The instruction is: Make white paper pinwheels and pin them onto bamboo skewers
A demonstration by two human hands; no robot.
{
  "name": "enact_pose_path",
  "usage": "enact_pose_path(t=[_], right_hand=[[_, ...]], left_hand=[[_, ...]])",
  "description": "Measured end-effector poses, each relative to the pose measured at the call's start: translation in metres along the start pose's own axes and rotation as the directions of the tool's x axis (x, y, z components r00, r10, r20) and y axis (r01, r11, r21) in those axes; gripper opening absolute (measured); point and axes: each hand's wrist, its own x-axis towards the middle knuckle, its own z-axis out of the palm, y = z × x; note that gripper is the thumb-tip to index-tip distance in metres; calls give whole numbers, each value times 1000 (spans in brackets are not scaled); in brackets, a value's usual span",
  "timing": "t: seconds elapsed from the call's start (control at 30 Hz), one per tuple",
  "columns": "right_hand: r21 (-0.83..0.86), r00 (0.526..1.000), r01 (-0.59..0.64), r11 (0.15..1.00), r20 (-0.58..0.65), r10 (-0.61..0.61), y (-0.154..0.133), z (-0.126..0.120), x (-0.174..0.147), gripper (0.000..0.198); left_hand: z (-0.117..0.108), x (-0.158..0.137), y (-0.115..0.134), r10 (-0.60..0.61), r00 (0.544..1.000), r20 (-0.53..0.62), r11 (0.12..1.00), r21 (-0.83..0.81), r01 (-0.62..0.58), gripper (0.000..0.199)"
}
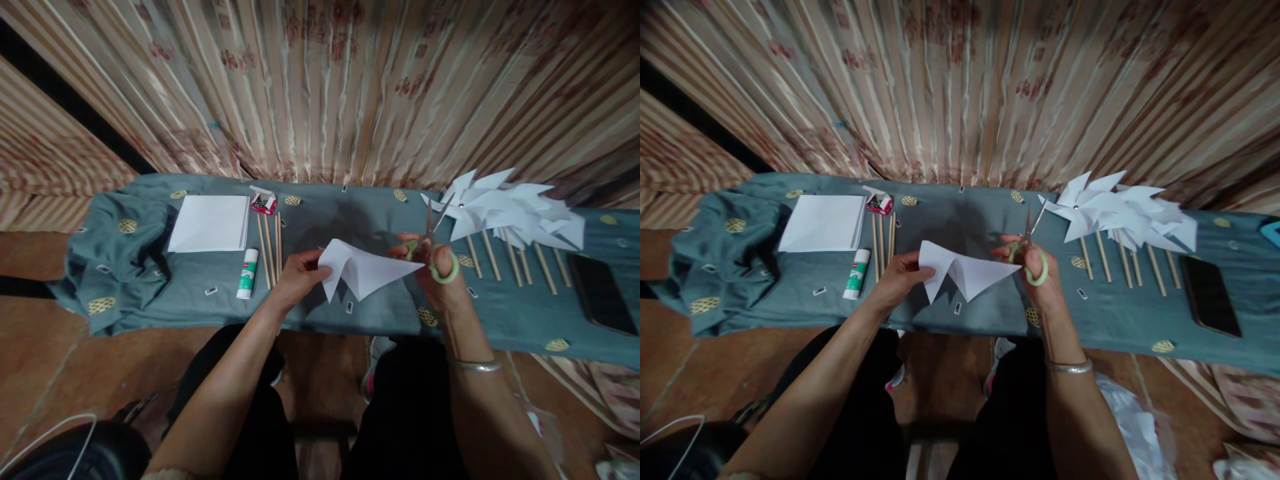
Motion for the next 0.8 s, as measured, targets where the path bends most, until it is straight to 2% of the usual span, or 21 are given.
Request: enact_pose_path(t=[0.17,0.33,0.5,0.6,0.67,0.73,0.8], right_hand=[[26,1000,20,999,20,-20,-1,-1,-6,70],[-86,983,-58,995,-178,42,2,8,-7,45],[135,938,-40,990,-336,84,3,17,1,27],[275,908,-22,961,-397,134,1,18,7,24],[330,897,-36,943,-405,177,-1,19,9,26],[363,890,-59,930,-403,214,-1,23,9,26],[381,893,-80,921,-383,236,0,29,8,26]], left_hand=[[0,2,1,56,998,-36,997,46,-54,14],[2,3,-1,51,995,-87,998,27,-49,19],[5,5,-3,107,978,-179,978,-159,-136,37],[8,3,-5,82,969,-235,945,-290,-150,47],[12,0,-9,12,984,-177,931,-358,-75,49],[19,-5,-15,-73,997,-20,917,-394,59,50],[27,-10,-19,-148,980,132,890,-414,190,47]])
